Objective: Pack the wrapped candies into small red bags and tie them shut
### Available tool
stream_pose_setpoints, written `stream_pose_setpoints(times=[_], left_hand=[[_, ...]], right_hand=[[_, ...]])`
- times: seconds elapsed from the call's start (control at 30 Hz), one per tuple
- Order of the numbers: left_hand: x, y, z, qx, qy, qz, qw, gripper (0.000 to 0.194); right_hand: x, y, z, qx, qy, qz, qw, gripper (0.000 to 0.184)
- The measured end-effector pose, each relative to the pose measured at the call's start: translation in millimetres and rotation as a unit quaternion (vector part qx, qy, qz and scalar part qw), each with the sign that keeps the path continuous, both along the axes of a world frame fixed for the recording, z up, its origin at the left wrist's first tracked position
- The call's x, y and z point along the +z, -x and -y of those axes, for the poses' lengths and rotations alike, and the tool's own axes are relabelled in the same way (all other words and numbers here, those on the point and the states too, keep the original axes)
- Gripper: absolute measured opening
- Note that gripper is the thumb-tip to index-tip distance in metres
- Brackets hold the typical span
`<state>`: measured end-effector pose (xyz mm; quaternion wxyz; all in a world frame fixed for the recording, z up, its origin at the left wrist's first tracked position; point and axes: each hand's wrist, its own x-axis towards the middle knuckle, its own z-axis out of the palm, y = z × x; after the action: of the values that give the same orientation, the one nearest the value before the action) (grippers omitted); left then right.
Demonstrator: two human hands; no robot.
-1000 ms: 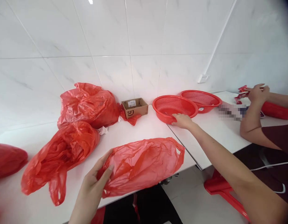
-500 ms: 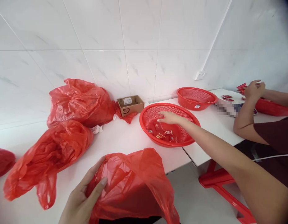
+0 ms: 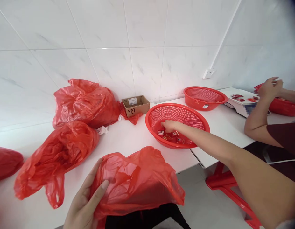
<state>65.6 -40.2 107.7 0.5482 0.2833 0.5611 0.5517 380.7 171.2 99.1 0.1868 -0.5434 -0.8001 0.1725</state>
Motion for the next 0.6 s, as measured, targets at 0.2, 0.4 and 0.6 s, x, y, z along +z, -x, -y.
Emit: stream_pose_setpoints(times=[0.2, 0.4, 0.6], left_hand=[[0.7, -4.8, -6.8, 0.033, -0.015, 0.045, 0.998, 0.073], [7.6, -26.3, -8.8, -0.007, -0.019, 0.072, 0.997, 0.079], [8.8, -9.6, 2.3, -0.019, 0.008, 0.090, 0.996, 0.081]], right_hand=[[46.1, 5.3, 8.0, -0.042, 0.066, -0.040, 0.996, 0.028], [58.9, 71.8, 104.1, 0.246, 0.116, -0.176, 0.946, 0.020], [8.5, 96.6, 120.9, 0.204, 0.112, 0.144, 0.962, 0.053]])
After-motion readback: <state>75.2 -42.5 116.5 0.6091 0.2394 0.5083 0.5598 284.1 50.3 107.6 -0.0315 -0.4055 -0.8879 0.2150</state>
